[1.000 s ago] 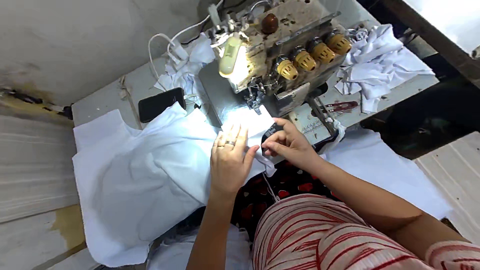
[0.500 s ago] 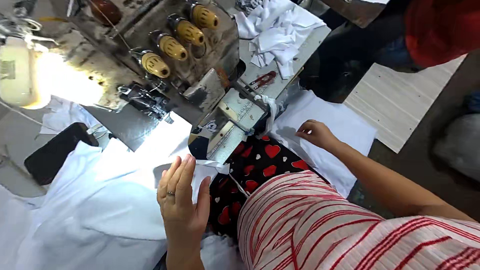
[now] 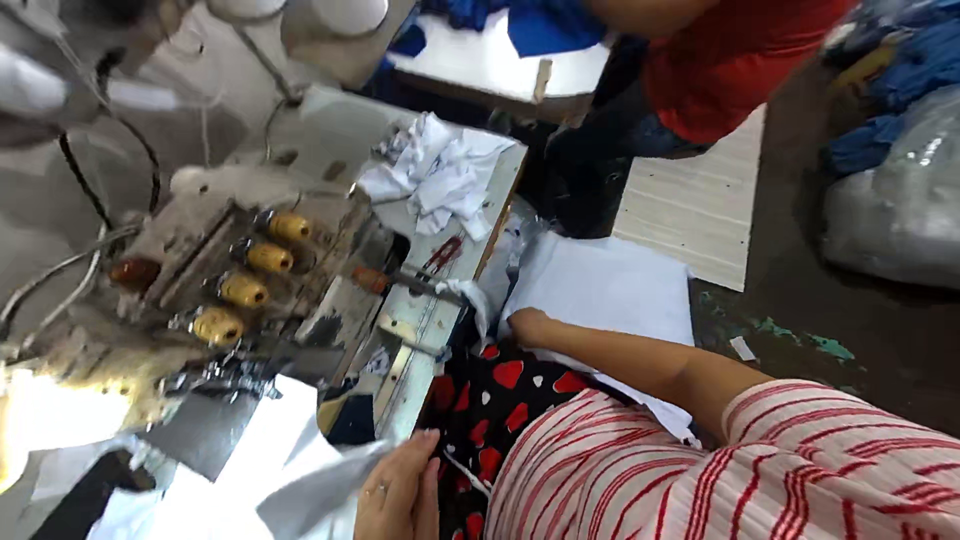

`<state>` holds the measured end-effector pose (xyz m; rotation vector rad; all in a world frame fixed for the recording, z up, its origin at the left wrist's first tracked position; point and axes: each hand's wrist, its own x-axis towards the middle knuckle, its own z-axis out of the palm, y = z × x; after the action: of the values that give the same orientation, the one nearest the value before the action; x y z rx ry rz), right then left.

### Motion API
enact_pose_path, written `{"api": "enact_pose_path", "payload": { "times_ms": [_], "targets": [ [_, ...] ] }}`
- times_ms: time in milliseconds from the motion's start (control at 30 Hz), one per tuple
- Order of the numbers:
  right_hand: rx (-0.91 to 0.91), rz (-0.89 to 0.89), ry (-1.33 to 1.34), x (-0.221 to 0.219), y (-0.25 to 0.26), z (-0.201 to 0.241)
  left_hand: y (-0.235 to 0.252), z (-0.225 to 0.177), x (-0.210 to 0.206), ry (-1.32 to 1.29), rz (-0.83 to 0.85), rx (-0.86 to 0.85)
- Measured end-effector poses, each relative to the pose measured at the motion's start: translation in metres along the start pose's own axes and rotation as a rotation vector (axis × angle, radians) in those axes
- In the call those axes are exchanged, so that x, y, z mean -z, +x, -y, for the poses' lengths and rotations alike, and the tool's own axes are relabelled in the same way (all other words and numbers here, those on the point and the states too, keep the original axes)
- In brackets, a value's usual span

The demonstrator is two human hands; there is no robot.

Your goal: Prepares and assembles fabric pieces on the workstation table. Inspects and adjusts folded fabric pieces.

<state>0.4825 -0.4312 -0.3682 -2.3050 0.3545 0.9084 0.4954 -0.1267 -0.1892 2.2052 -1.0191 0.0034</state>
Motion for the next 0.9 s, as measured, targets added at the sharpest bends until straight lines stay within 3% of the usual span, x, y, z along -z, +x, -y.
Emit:
{"api": "enact_pose_path", "payload": {
  "times_ms": [133,233,367,467,533,700,833,900],
  "targets": [
    [0.114,0.053,-0.065,0.015,-0.019,-0.001,0.022,0.001,-0.027,-0.127,0.132,-0.04],
    [0.262,-0.011,0.01,0.03,-0.022,-0.022,0.035,0.004,-0.064,-0.29,0.279,0.038],
    [0.357,-0.159,0.307,0.04,-0.051,-0.044,0.055,0.004,-0.115,-0.455,0.541,0.244],
    [0.304,-0.247,0.63,0.031,-0.069,-0.057,0.069,0.001,-0.147,-0.487,0.666,0.321],
    [0.227,-0.215,0.88,0.024,-0.08,-0.057,0.077,-0.003,-0.163,-0.505,0.707,0.389],
    [0.157,-0.087,1.131,0.009,-0.087,-0.043,0.084,-0.006,-0.192,-0.69,0.643,0.624],
    [0.155,-0.079,1.031,0.016,-0.093,-0.031,0.078,0.002,-0.202,-0.74,0.417,0.669],
    [0.189,-0.106,0.902,0.017,-0.094,-0.031,0.082,0.003,-0.203,-0.761,0.384,0.707]
  ]
}}
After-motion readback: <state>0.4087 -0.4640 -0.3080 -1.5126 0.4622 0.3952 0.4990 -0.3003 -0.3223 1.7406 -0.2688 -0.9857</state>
